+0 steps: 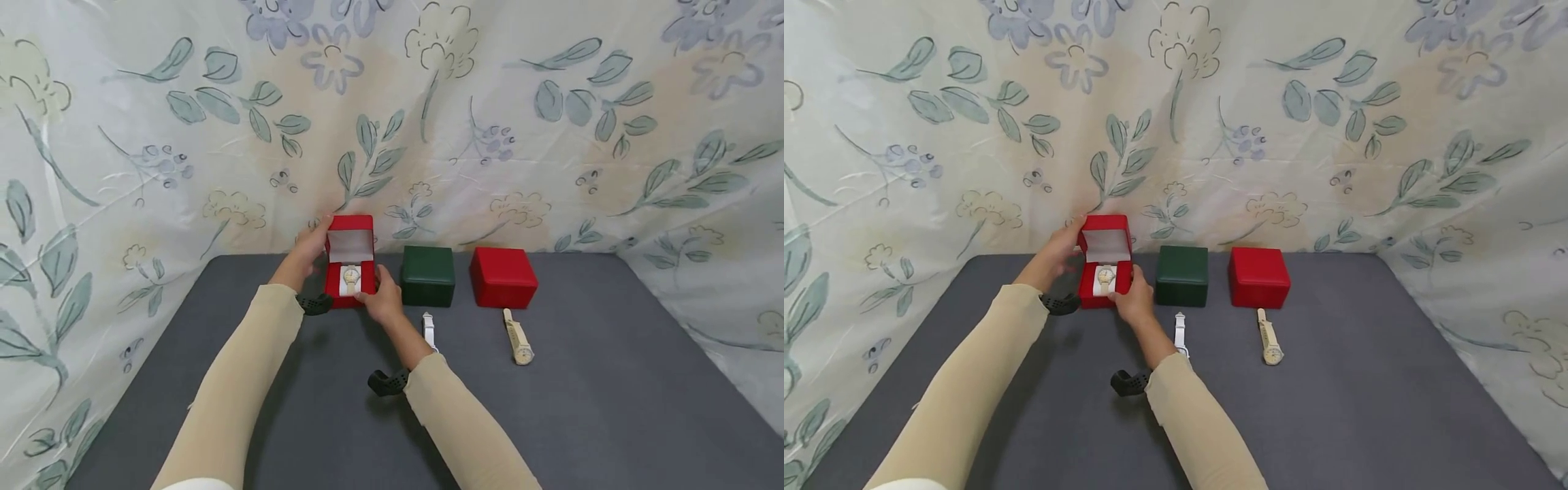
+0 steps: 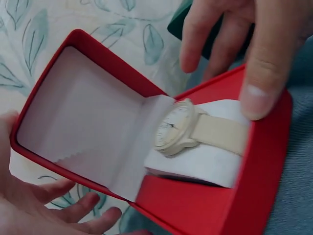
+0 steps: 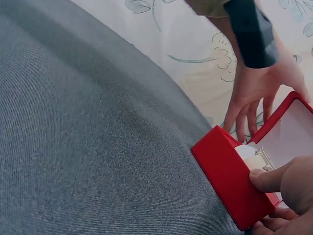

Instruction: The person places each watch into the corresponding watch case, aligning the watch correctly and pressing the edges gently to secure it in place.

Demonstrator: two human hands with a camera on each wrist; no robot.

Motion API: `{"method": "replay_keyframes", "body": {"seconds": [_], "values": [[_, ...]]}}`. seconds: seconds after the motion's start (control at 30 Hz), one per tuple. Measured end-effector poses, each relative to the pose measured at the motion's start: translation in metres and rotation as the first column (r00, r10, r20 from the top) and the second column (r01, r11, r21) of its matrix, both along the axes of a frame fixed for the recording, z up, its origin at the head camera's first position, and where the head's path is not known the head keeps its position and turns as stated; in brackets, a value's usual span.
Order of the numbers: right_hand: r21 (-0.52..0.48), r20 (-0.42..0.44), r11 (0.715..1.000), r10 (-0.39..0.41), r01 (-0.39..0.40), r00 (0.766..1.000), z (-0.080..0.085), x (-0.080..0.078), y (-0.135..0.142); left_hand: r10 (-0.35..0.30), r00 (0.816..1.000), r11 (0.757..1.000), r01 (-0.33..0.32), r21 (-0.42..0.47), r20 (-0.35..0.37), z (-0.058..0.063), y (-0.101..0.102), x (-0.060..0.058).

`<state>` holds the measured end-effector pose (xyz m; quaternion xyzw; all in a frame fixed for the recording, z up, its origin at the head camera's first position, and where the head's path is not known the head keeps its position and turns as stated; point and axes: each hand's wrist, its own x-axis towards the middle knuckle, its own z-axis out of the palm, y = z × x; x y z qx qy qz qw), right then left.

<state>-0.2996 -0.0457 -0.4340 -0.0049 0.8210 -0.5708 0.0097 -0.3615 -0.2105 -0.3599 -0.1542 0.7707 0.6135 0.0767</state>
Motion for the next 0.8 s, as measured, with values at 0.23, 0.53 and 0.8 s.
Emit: {"method": "replay_keyframes", "body": {"seconds": [0.23, 0.53, 0.8], "values": [[-0.145, 0.132, 0.989, 0.020, -0.001, 0.991, 0.010, -0.006, 0.006, -0.062, 0.998, 0.994, 0.061, 0.092, 0.012, -0.007, 0.001, 0.010], [-0.372, 0.179, 0.926, 0.140, -0.065, 0.974, 0.040, -0.020, 0.011, -0.098, 0.995, 0.989, 0.100, 0.112, -0.022, -0.017, 0.001, 0.015], [-0.440, 0.170, 0.896, 0.153, -0.064, 0.974, 0.040, -0.019, 0.010, -0.089, 0.994, 0.977, 0.098, 0.189, -0.056, -0.021, 0.000, 0.021]]}}
